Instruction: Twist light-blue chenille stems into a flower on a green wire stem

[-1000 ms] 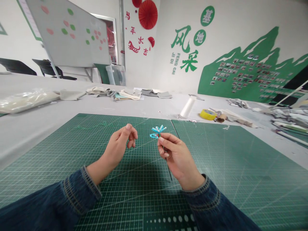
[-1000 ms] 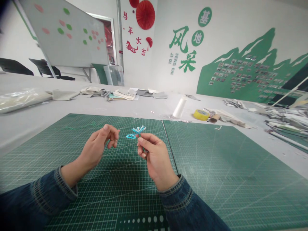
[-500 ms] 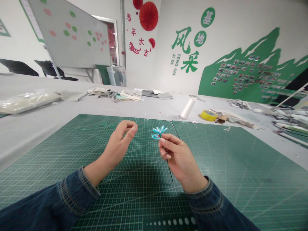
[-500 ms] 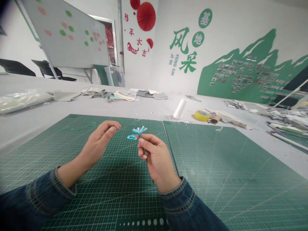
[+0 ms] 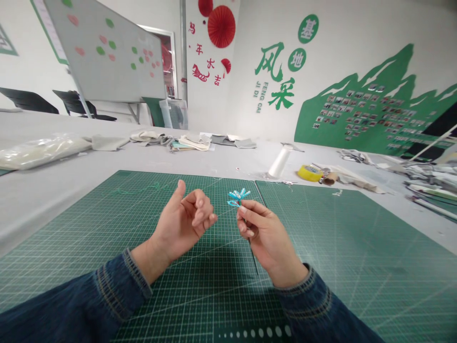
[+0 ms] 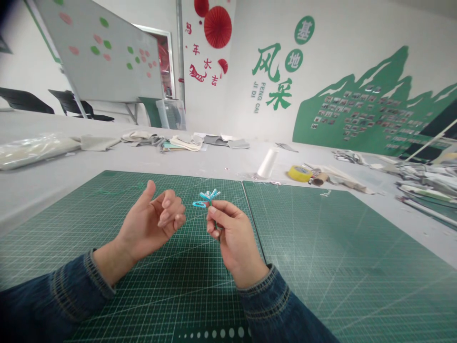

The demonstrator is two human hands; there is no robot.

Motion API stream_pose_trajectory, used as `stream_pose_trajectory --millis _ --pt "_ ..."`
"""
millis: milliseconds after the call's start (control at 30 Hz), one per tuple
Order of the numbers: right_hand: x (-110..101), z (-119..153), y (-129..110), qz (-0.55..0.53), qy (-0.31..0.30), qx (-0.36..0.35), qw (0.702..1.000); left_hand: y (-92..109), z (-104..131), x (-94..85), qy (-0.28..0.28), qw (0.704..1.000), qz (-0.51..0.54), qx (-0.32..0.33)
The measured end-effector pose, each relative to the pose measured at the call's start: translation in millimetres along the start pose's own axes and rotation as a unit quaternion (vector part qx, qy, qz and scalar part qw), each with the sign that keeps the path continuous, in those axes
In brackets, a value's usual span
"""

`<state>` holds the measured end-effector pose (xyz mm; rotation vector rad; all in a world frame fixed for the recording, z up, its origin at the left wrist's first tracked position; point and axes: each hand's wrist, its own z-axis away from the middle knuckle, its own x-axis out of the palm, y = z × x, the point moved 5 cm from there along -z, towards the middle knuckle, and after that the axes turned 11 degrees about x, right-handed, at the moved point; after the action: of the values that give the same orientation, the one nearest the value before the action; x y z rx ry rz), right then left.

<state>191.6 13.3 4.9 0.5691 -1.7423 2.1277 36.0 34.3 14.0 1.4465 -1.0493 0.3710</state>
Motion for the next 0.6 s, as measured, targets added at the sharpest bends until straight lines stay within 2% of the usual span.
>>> stream_pose_trajectory --millis 100,167,367,600 --pt "3.2 1.0 4.2 -0.003 0.002 -0.002 1.000 5.7 -2.1 -8.7 0.076 0.996 0.029 0.039" --pt "5.3 1.3 7.0 -0.007 0.004 -0.004 1.000 4.3 -2.4 -12.6 0.103 0.993 0.024 0.046" --pt "12.2 1.1 15.4 0.001 -0.015 0.010 1.000 -0.1 -2.3 -5.1 0.056 0.996 0.006 0.064" --pt "22.5 6.4 25.9 0.035 -0.056 0.057 0.996 -4.1 -0.8 -1.7 0.097 0.994 0.010 0.051"
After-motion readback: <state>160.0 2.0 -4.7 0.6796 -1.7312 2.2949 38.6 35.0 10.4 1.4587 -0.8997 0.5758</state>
